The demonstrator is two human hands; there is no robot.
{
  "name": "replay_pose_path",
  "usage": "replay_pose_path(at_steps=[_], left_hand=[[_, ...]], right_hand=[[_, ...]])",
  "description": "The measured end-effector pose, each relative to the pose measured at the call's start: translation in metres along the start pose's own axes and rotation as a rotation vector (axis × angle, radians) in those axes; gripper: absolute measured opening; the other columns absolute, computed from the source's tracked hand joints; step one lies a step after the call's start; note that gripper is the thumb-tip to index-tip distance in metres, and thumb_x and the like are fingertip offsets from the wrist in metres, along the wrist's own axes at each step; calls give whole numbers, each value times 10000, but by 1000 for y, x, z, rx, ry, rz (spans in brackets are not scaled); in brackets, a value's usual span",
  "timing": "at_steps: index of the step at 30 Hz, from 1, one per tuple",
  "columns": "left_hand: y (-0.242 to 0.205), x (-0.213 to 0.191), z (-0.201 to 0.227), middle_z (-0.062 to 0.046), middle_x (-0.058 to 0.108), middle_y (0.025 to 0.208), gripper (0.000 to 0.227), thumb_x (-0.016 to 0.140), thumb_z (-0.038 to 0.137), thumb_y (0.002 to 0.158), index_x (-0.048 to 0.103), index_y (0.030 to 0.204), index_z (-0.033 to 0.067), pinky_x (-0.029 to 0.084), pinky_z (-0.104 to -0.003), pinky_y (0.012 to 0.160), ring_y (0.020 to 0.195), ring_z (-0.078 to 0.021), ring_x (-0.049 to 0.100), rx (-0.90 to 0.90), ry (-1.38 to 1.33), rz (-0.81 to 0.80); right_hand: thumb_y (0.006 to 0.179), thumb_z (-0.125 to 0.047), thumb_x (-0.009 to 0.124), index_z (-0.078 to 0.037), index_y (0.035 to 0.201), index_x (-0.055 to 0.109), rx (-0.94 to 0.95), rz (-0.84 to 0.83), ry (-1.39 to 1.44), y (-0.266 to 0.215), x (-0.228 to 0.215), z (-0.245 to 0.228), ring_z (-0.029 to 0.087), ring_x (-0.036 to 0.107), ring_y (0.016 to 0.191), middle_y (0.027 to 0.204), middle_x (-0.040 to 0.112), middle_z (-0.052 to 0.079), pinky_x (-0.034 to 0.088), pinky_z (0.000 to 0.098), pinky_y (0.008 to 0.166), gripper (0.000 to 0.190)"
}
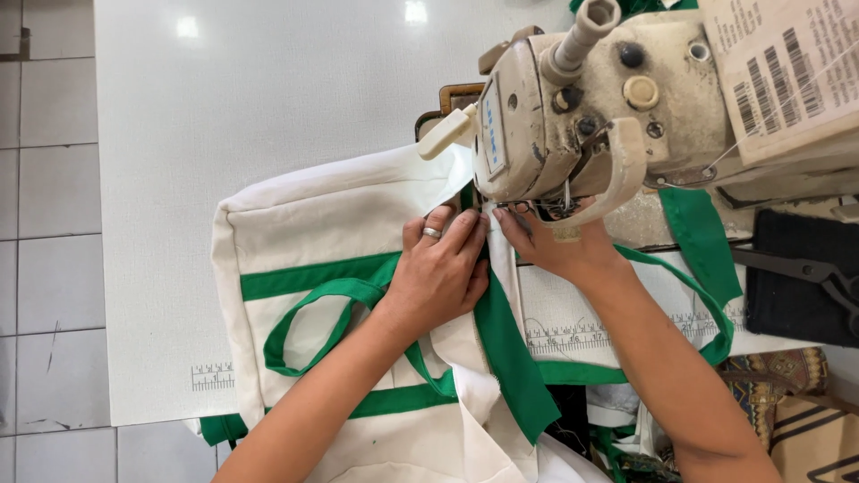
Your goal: The person sews green fabric straps onto white tote bags using an industrial sewing machine. They align the straps, guide the fabric through the machine, and use scissors to trim excess material and threads.
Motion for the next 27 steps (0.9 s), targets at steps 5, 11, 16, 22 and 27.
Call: replay_pose_path(at_steps=[5, 11, 16, 22, 27], left_hand=[[1, 0, 1, -91, 570, 1278, 592, 644, 322, 785, 635, 1313, 56, 335, -415, 897, 1274, -314, 508, 5, 12, 15], [5, 3, -5, -95, 574, 1272, 587, 651, 329, 770, 643, 1293, 63, 343, -411, 897, 1258, -316, 521, 11, 2, 35], [12, 5, -14, -80, 606, 1236, 568, 687, 350, 745, 664, 1256, 105, 362, -416, 892, 1211, -310, 555, 34, -23, 82], [19, 2, -16, -60, 614, 1202, 431, 690, 357, 737, 660, 1122, 167, 371, -416, 865, 1176, -303, 570, 45, -16, 98], [24, -12, -13, -107, 641, 1287, 222, 643, 270, 874, 641, 1041, 123, 411, -505, 866, 1145, -358, 591, 41, -61, 42]], right_hand=[[1128, -226, 495, 138, 1357, 546, 128, -14, 279, 6, -25, 18, 406, 553, 1241, 1220, 585, 262, 434, 412, 1065, 434], [1134, -191, 500, 167, 1337, 569, 249, -4, 554, 23, -57, 41, 412, 577, 1213, 1170, 614, 277, 443, 382, 1051, 417], [1139, -165, 503, 188, 1322, 586, 350, 5, 756, 39, -83, 61, 416, 594, 1192, 1133, 635, 289, 450, 360, 1040, 406], [998, -419, 645, -105, 1038, 731, 266, 33, 959, 28, -57, 83, 381, 691, 982, 1024, 748, 147, 542, 489, 825, 328], [974, -317, 705, -82, 1199, 735, 272, 231, 908, -75, -88, 138, 307, 695, 1129, 1184, 745, 113, 572, 435, 948, 327]])
Point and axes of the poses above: each hand's wrist, its own y-axis towards the middle knuckle, its own x-axis out of the palm, z = x × y, the point moved 7 cm from there along y, towards the middle knuckle
